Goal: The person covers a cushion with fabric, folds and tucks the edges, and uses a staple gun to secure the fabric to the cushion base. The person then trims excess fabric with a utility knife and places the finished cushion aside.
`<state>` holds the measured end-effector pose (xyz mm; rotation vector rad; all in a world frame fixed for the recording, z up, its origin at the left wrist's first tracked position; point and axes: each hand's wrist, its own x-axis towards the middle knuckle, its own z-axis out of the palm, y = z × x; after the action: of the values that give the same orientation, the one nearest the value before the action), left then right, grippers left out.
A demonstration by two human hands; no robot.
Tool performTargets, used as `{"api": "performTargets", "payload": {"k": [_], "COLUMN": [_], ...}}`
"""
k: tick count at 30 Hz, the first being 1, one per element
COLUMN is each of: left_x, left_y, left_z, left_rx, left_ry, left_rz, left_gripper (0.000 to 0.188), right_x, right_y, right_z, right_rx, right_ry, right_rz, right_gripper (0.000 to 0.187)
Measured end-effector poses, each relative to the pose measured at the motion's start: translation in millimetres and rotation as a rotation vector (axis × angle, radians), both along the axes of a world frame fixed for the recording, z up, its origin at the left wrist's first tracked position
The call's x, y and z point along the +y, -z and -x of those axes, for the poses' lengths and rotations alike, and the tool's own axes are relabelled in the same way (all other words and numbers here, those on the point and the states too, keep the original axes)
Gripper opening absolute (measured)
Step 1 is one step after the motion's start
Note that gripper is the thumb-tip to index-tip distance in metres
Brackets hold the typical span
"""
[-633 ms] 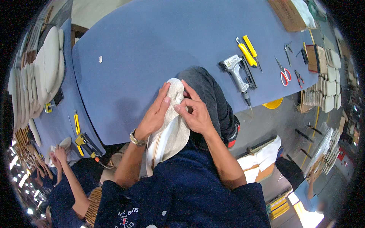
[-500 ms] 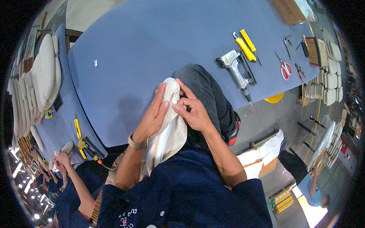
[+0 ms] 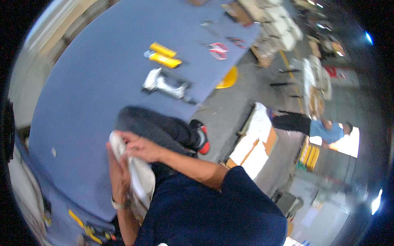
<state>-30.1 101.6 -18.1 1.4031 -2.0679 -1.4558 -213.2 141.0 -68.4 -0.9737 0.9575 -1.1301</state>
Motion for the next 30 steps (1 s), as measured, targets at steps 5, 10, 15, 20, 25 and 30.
{"api": "performTargets", "payload": {"k": [5,10,15,20,25,30], "left_x": [1,6,5,3,3,2], "left_y": [-12,-10,-15,-12,-5,-16], "left_z": [8,12,12,10,8,12], "left_rx": [-0.047,-0.207,-0.225,-0.223,-0.2,-0.231], "left_ry": [0.01,0.034,0.036,0.03,0.022,-0.005], "left_rz": [0.025,0.223,0.187,0.219,0.26,0.188], "left_gripper": [0.072,0.064,0.064,0.063,0.064,0.065], "right_x": [0,-18,-42,-54,-76,-72], "right_y": [-14,-30,17,55,42,-47], "right_z": [1,49,137,157,176,158], "right_rx": [0.1,0.091,1.212,1.496,1.441,1.209], "right_ry": [0.03,0.132,0.675,0.338,0.222,0.289], "right_rz": [-0.016,-0.091,0.058,-0.22,-0.341,-0.241], "right_gripper": [0.025,0.025,0.046,0.075,0.071,0.054]}}
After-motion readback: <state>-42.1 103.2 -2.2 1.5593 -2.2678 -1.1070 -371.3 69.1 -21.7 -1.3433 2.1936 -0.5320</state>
